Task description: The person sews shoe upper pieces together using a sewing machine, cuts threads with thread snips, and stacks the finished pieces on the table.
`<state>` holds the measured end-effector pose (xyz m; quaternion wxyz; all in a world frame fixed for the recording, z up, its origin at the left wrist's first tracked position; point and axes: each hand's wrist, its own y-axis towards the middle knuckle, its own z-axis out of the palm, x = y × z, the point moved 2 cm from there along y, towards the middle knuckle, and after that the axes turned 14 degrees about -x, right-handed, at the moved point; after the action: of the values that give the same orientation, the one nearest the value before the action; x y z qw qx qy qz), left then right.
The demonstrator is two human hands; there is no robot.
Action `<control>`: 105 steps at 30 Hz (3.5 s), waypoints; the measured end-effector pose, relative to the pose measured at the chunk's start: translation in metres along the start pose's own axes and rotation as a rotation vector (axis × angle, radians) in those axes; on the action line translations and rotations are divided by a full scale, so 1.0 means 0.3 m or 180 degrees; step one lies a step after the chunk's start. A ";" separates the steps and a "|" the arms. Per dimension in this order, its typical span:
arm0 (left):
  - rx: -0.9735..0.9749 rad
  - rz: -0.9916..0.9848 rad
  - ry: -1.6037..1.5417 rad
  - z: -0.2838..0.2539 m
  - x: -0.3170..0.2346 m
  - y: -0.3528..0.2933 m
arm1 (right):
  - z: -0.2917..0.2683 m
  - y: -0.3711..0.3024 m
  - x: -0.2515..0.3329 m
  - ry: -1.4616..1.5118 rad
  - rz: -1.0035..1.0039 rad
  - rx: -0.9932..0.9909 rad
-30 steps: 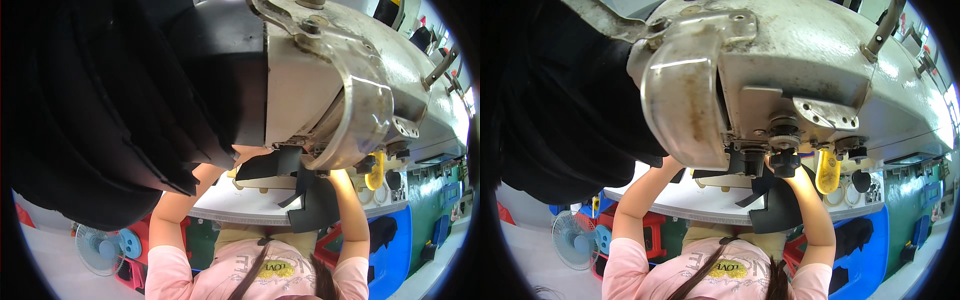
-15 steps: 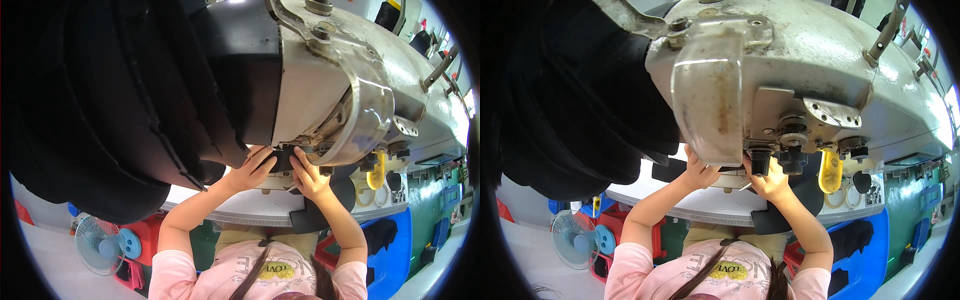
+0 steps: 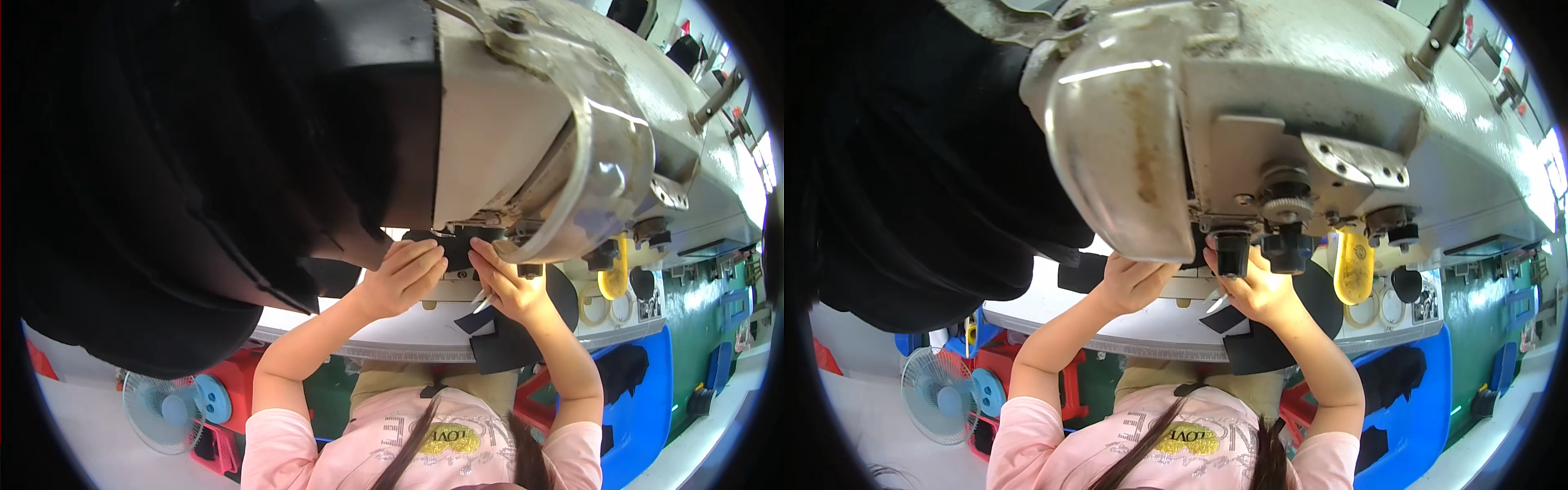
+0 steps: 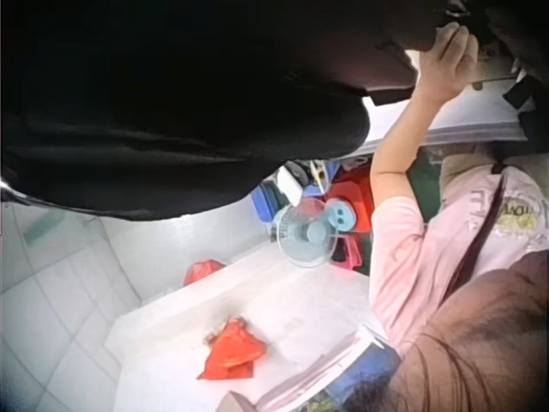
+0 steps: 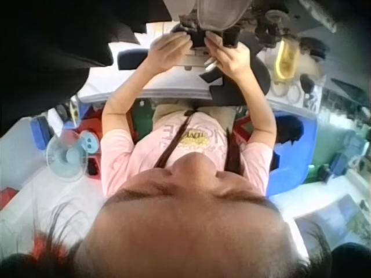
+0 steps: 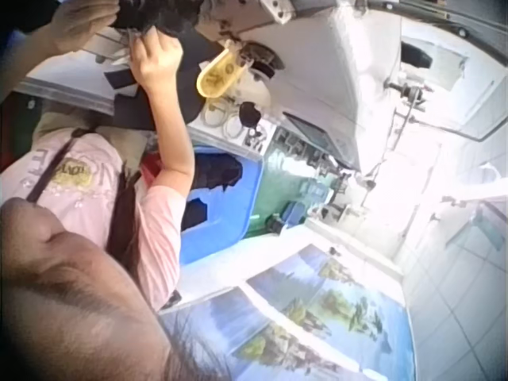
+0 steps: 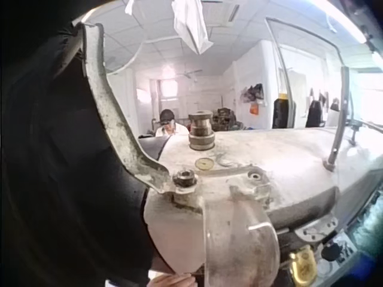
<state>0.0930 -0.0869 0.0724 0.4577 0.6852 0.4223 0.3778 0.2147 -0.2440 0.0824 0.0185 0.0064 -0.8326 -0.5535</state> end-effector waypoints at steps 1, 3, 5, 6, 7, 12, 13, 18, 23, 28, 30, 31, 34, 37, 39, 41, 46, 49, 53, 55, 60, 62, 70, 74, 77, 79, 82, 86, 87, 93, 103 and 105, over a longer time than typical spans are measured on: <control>-0.0090 -0.0015 0.0035 0.005 0.008 -0.003 | 0.001 0.005 -0.001 -0.0008 -0.0011 0.0019; -0.0263 0.0037 0.0147 0.016 0.017 0.001 | 0.001 0.008 -0.006 0.0036 0.0095 0.0095; -0.0249 0.0027 0.0143 0.017 0.013 0.002 | 0.001 0.009 -0.016 0.0168 0.0227 0.0156; -0.0233 0.0018 0.0157 0.016 0.012 0.003 | -0.003 0.004 -0.018 0.0162 0.0228 0.0156; -0.0234 0.0019 0.0154 0.016 0.010 0.005 | -0.006 -0.001 -0.019 0.0157 0.0290 0.0207; -0.0132 -0.0031 0.0081 0.010 0.010 0.013 | -0.007 0.009 -0.016 0.0121 0.0193 0.0276; -0.0119 -0.0041 0.0083 0.009 0.013 0.015 | -0.001 0.004 -0.023 0.0147 0.0355 0.0445; -0.0140 -0.0261 0.0010 0.029 0.049 0.014 | 0.038 -0.074 -0.102 -0.0227 0.0570 0.1210; -0.0037 0.0010 0.0494 0.056 0.068 0.019 | 0.088 -0.198 -0.205 -0.0601 0.0732 0.1806; -0.0165 -0.0443 0.0226 0.079 0.080 -0.012 | 0.058 -0.109 -0.167 -0.0545 0.0986 0.0780; -0.0222 -0.0360 0.0143 0.066 0.078 0.011 | 0.030 -0.111 -0.126 -0.0227 0.1266 0.0671; -0.0239 -0.0351 0.0144 0.063 0.081 0.006 | 0.009 -0.106 -0.102 0.0081 0.1552 0.0565; 0.0058 -0.0100 0.0273 0.054 0.090 -0.055 | -0.053 -0.010 0.005 0.0844 0.0646 0.0911; 0.0304 -0.0180 0.0373 0.050 0.098 -0.105 | -0.052 -0.003 0.059 0.1114 0.0932 0.1759; 0.0666 0.0057 0.0644 0.044 0.094 -0.114 | -0.033 -0.009 0.078 0.0928 0.0895 0.1773; 0.0777 0.0000 0.0612 0.030 0.092 -0.098 | 0.001 -0.020 0.086 0.0490 0.0564 0.1639; 0.1061 -0.0278 0.0241 -0.011 0.132 -0.047 | 0.013 -0.064 0.035 0.0265 0.0434 0.1668; 0.1400 -0.0482 -0.0152 -0.037 0.136 -0.024 | -0.021 -0.011 0.024 0.0423 0.0967 0.1016; 0.1954 -0.0948 0.0127 -0.085 0.136 0.079 | -0.016 0.035 -0.014 0.0253 0.1156 0.0850; 0.2242 -0.0807 0.0046 -0.126 0.134 0.116 | 0.008 0.004 -0.032 0.0447 0.1594 0.1005; 0.3325 -0.3603 -0.1172 -0.066 0.159 0.117 | 0.032 -0.012 -0.020 0.0581 0.1674 0.1147; 0.2230 -0.2510 -0.0876 -0.017 0.176 0.063 | 0.037 -0.017 -0.018 0.0516 0.1626 0.1147; 0.1700 -0.2534 -0.0461 0.074 0.204 0.015 | -0.011 -0.064 0.004 -0.0598 0.0103 0.1138; 0.1893 -0.3050 -0.0852 0.062 0.200 0.063 | -0.002 -0.076 0.009 -0.0527 -0.0129 0.0623; 0.1827 -0.3135 -0.0875 0.067 0.196 0.032 | -0.001 -0.051 0.021 -0.0440 0.0004 0.0499; 0.1691 -0.3024 -0.0790 0.072 0.197 0.019 | 0.008 -0.061 0.026 -0.0477 0.0035 0.0518; 0.1600 -0.2955 -0.0755 0.067 0.198 0.021 | 0.006 -0.065 0.035 -0.0502 0.0099 0.0524; 0.1527 -0.2906 -0.0744 0.065 0.205 0.025 | 0.006 -0.062 0.035 -0.0338 0.0276 0.0582; 0.1514 -0.2882 -0.0733 0.066 0.206 0.025 | 0.007 -0.065 0.034 -0.0334 0.0277 0.0587; 0.1430 -0.2797 -0.0662 0.058 0.206 0.028 | 0.004 -0.070 0.037 -0.0319 0.0352 0.0681; 0.1150 -0.2413 -0.0509 0.068 0.216 0.024 | -0.005 -0.018 0.029 -0.0298 0.0205 0.0559; 0.1022 -0.2100 -0.0392 0.066 0.215 0.018 | -0.006 -0.017 0.026 -0.0273 0.0199 0.0539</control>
<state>0.1353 -0.0346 0.0800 0.4660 0.5967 0.6460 0.0969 0.2070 -0.2480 0.0787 -0.0004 -0.0418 -0.8762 -0.4801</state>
